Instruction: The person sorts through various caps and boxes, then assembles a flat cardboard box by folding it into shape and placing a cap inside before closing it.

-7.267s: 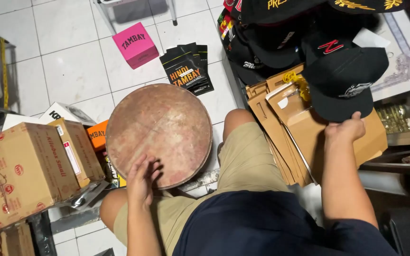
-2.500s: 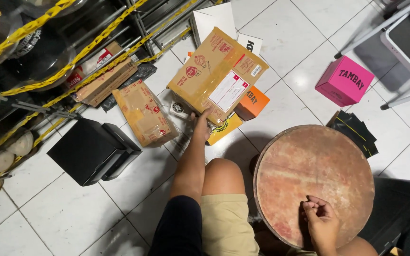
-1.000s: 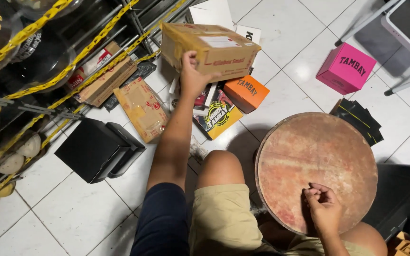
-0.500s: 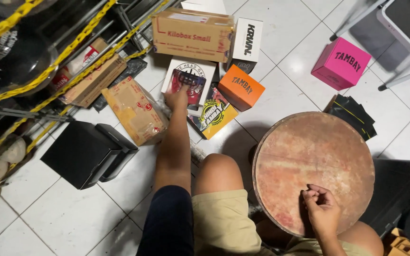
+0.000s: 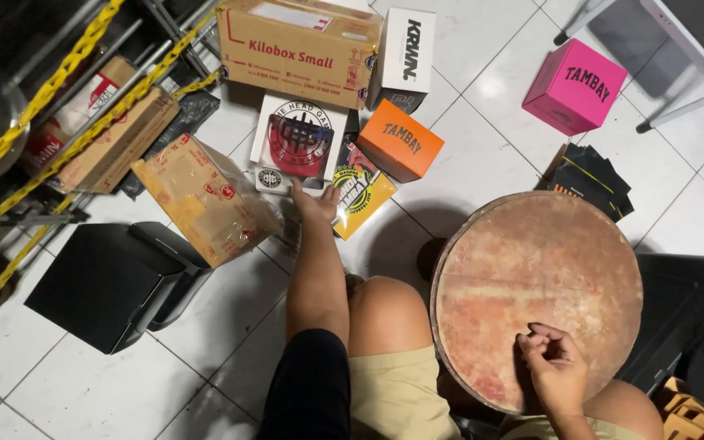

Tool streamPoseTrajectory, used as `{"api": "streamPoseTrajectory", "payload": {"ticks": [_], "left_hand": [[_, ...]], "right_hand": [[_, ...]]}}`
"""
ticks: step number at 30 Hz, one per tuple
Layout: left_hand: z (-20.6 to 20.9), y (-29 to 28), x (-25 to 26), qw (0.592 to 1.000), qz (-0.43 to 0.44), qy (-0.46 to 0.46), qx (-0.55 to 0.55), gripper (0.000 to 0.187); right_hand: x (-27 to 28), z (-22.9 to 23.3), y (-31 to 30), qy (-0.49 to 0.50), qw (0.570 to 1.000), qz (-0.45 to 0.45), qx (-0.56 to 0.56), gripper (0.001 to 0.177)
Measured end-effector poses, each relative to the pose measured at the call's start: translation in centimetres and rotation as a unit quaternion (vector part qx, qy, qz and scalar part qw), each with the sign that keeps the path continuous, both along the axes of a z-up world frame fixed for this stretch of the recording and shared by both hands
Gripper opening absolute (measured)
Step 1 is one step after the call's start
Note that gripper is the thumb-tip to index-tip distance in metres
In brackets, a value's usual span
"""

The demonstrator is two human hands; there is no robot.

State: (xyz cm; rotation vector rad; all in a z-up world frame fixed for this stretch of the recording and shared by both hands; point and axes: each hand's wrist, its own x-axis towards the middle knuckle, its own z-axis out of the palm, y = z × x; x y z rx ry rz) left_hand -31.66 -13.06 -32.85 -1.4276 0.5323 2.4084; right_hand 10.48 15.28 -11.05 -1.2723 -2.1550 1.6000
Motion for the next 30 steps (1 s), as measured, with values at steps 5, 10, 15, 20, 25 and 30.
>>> {"api": "streamPoseTrajectory", "payload": {"ticks": [5, 10, 15, 20, 25, 30], "left_hand": [[8.4, -1.5, 0.3, 0.971, -0.069, -0.060, -0.221, 0.095], [0.4, -6.5, -1.8, 0.695, -0.296, 0.088, -0.649, 0.095], [2.8, -8.6, -5.6, 0.641, -0.437, 0.093, -0.624, 0.084], [3.8, -8.4, -4.4, 0.650, -0.505, 0.025, -0.567, 0.058], [5.2, -7.7, -0.5, 0.654, -0.407, 0.147, -0.620, 0.032], [15.9, -6.5, -0.2, 0.844, -0.377, 0.145, -0.352, 0.033]], "right_hand": [[-0.4, 0.0, 0.0, -0.017, 1.000, -0.004, 0.020, 0.029], [0.4, -0.7, 0.5, -0.003, 1.000, 0.008, -0.002, 0.031], [0.2, -0.7, 0.1, 0.013, 1.000, 0.003, -0.005, 0.034], [0.0, -0.8, 0.0, 0.027, 0.999, -0.012, -0.023, 0.034], [-0.5, -0.1, -0.3, 0.011, 1.000, 0.004, 0.003, 0.033], [0.0, -0.6, -0.1, 0.038, 0.999, 0.017, -0.009, 0.032]]}}
